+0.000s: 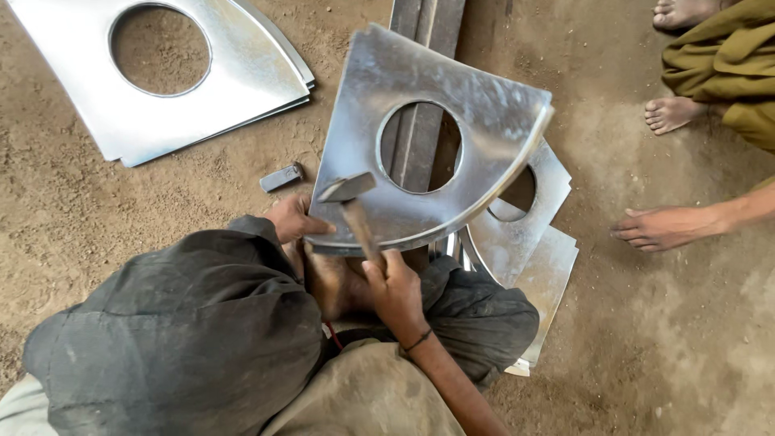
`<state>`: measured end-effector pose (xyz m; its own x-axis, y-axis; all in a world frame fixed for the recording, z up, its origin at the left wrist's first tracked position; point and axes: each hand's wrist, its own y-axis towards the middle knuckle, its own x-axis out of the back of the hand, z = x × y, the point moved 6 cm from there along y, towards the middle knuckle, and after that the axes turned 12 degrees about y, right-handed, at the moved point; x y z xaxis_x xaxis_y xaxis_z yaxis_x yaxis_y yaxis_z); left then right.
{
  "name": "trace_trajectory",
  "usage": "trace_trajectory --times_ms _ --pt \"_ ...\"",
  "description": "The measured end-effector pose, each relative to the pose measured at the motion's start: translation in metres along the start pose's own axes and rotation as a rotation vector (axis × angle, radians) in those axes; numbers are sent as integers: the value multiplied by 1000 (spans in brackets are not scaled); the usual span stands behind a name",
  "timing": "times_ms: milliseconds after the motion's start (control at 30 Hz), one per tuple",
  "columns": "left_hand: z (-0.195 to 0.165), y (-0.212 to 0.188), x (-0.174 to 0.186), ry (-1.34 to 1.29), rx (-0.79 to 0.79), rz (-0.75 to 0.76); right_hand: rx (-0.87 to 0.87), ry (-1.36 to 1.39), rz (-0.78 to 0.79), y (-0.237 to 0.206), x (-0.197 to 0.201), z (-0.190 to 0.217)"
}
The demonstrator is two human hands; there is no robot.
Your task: The person sits on the ground and hammers curved sheet metal pieces with a round hole over a steel bar, bending their edges. They reposition each piece, hammer along the curve, and set finished pieces on a pile beside them.
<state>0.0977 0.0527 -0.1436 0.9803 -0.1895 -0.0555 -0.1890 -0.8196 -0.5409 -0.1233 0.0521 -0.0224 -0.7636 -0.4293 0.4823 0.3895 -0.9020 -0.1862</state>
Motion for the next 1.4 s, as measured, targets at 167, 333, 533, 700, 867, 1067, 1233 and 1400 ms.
trace_trajectory --times_ms 167,333,533,700,867,1067,1233,1400 --pt "4 -6 0 920 94 -244 134 -118 92 13 1 10" --pt "11 -6 -19 144 95 -21 -88 -186 -13 23 12 -10" --pt "15 -2 -24 20 64 -5 207 -211 140 26 9 11" --pt "20 -5 -25 -40 45 3 -232 372 -4 47 36 8" --pt "24 -6 -27 -79 45 16 58 703 -30 20 69 38" --pt "23 -4 -29 -133 36 25 -37 735 -27 37 41 7" --pt "21 -4 -27 -137 30 38 -289 549 13 33 34 -13" --pt "19 -4 -28 -169 52 56 186 431 -32 20 52 15"
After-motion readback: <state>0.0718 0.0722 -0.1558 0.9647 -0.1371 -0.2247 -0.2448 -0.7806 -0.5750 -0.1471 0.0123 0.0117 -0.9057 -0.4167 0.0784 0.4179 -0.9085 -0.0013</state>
